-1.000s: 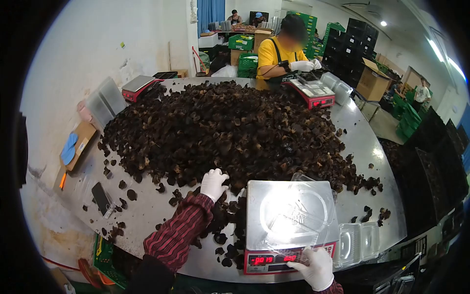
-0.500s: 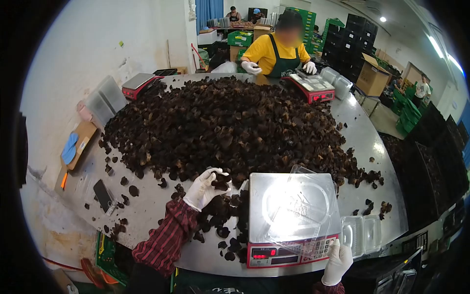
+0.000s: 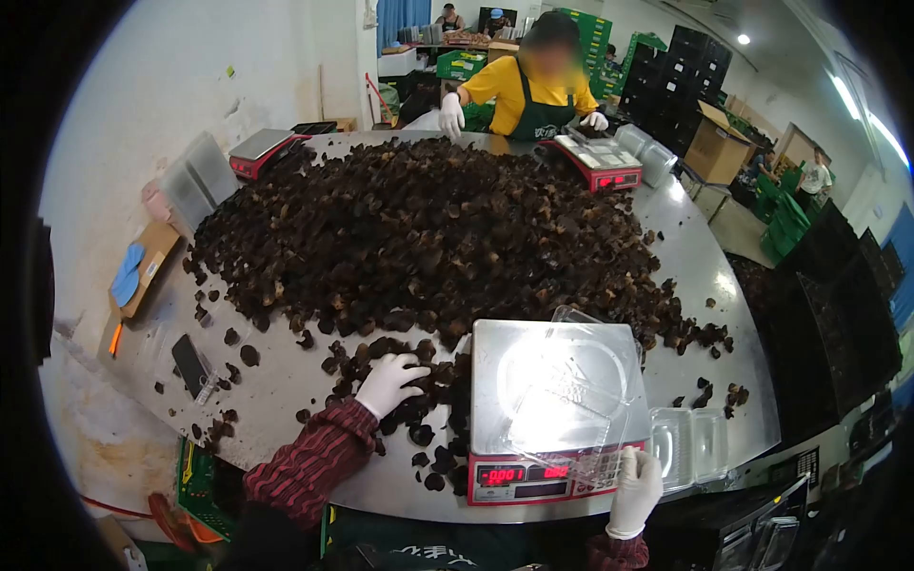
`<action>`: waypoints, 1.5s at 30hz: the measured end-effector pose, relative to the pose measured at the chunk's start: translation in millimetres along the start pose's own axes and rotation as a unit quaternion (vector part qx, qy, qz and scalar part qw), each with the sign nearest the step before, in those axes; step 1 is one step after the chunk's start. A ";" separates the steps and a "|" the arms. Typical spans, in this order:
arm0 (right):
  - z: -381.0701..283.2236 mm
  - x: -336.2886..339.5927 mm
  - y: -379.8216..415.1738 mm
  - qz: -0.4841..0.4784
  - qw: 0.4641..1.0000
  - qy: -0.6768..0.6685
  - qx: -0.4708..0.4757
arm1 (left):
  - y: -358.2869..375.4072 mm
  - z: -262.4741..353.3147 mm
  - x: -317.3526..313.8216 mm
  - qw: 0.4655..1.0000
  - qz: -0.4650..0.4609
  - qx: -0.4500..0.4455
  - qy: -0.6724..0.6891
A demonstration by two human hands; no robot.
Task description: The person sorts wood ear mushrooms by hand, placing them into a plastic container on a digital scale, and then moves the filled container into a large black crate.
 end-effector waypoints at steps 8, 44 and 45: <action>-4.7 -15.2 -3.9 -0.145 0.980 -0.065 -0.116 | -7.4 -27.2 2.6 0.913 0.137 0.156 0.350; -6.0 -33.8 7.9 -0.155 0.966 -0.140 -0.152 | 69.9 20.0 18.5 0.986 0.023 0.144 -0.087; -9.3 -32.5 9.2 -0.149 0.968 -0.139 -0.144 | 73.9 21.4 7.4 0.988 0.036 0.130 -0.076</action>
Point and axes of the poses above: each hand's wrist, its own y-axis away from the middle knuckle, its own x-axis out of the back of the hand, z = x × y, the point moved 2 cm from there along -y, towards the middle knuckle, and after that the axes turned 7 degrees about y, right-handed, at the moved point
